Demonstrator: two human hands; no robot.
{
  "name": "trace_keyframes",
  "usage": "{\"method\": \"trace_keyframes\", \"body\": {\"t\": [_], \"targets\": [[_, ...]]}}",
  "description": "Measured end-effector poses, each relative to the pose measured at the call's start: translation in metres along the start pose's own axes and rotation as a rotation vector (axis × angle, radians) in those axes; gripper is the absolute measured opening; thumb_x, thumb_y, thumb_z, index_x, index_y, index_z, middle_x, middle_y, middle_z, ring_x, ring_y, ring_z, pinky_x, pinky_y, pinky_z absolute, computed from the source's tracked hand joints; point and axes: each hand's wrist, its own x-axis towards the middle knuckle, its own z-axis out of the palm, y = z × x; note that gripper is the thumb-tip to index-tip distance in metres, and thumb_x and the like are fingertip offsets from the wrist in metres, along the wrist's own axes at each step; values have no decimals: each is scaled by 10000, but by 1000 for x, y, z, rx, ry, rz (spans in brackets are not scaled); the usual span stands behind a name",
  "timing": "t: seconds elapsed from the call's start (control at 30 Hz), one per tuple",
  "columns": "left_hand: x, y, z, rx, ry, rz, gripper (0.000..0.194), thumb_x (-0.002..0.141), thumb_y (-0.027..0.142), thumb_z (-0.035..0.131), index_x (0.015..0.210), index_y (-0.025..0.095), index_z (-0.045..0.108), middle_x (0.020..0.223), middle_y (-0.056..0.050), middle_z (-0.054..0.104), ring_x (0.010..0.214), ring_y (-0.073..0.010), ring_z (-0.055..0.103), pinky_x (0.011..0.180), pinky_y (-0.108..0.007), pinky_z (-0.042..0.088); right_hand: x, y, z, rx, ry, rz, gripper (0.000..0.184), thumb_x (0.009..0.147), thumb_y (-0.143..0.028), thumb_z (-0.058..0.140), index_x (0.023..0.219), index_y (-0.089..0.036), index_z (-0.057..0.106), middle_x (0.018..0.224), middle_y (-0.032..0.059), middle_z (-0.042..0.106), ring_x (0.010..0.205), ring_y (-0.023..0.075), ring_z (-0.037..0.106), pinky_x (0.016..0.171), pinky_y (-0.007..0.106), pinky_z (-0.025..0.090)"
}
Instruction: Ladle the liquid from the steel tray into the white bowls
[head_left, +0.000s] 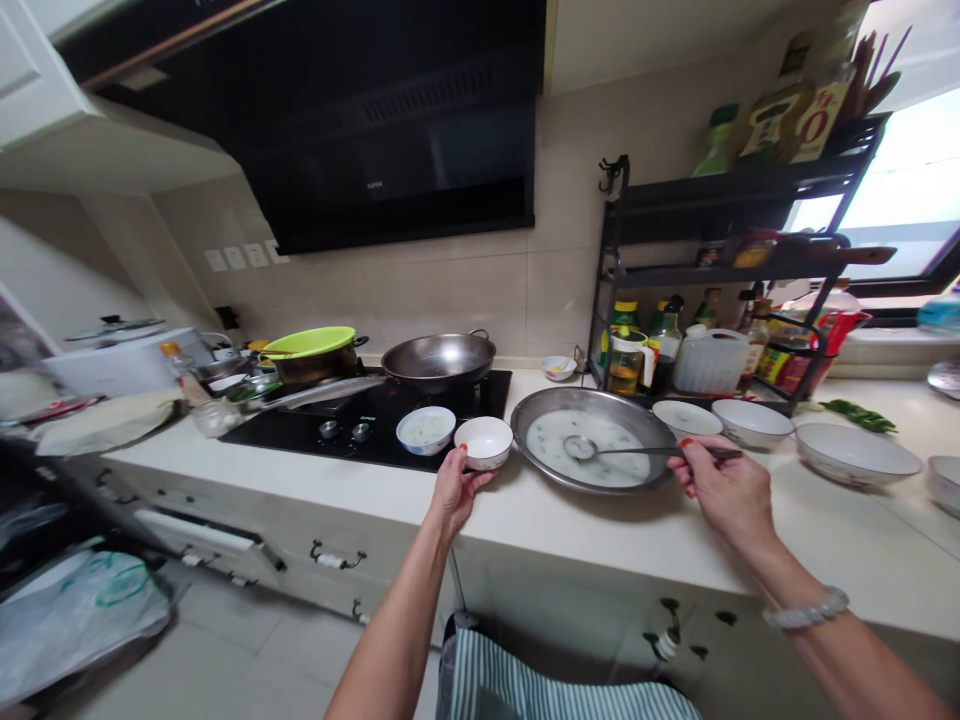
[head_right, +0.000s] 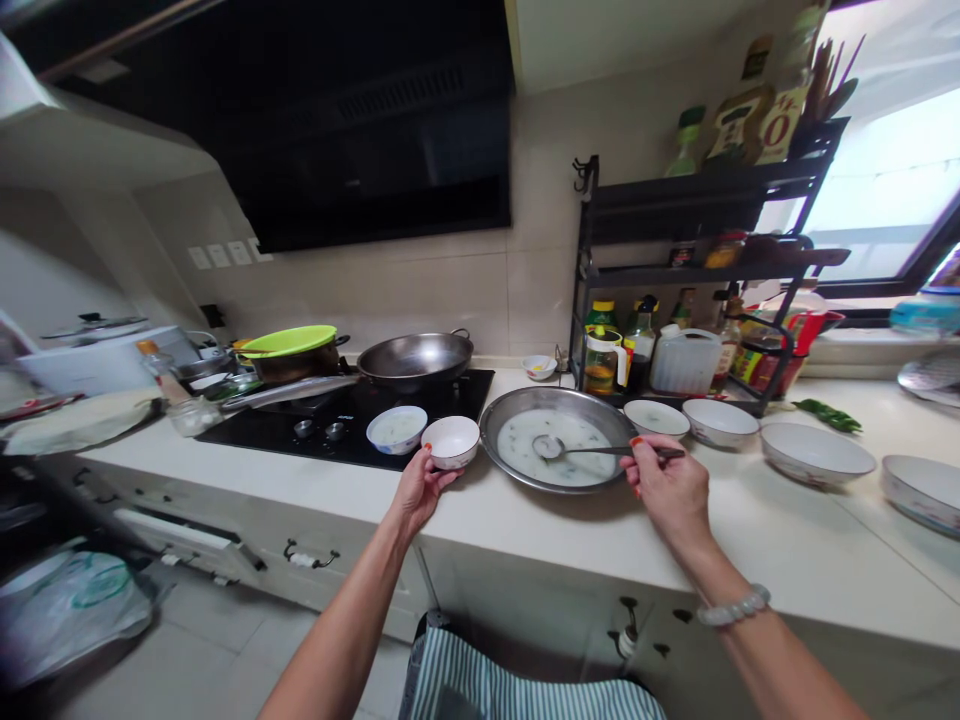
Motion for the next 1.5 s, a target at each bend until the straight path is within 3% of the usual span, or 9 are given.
{"method": "trace_keyframes", "body": {"t": [0.23,0.43,0.77,1.07,1.3,1.5], "targets": [[-1,2,2,-9,13,-7,314,851,346,619,1081,150,533,918,-81,649,646,-171,695,513,-236,573,4,-7,9,59,4,-22,206,704,-376,661,728,-175,622,494,30,615,373,133,538,291,212,406],[1,1,0,-7,12,-7,317,852,351,618,1080,150,529,883,-68,642,648,-176,694,520,-242,572,5,-7,15,40,-77,-26,216,718,-387,658,775,-184,613,525,37,637,361,131,520,297,226,409],[1,0,-1,2,10,-4,360,836,385,635,1105,166,539,903,-69,639,660,-164,688,531,-242,577,2,11,-4,-110,-82,-132,291,736,-470,639,803,-189,608,532,27,629,430,158,582,337,237,420],[1,0,-1,-1,10,-3,351,838,373,629,1095,155,534,865,-59,651,636,-171,689,526,-243,578,3,-3,-6,-53,21,-69,261,711,-418,657,790,-173,612,520,36,613,464,160,585,355,225,422],[2,0,-1,-25,11,3,310,840,352,629,1057,147,543,840,-45,619,633,-183,692,538,-273,587,5,-11,1,68,42,64,231,673,-365,682,751,-158,616,508,30,604,401,119,519,308,196,379],[0,1,1,-20,19,0,312,839,354,631,1053,145,541,822,-43,607,630,-173,686,528,-255,578,6,-14,9,107,29,51,225,671,-352,686,758,-154,624,518,22,612,381,95,490,313,185,388]]}}
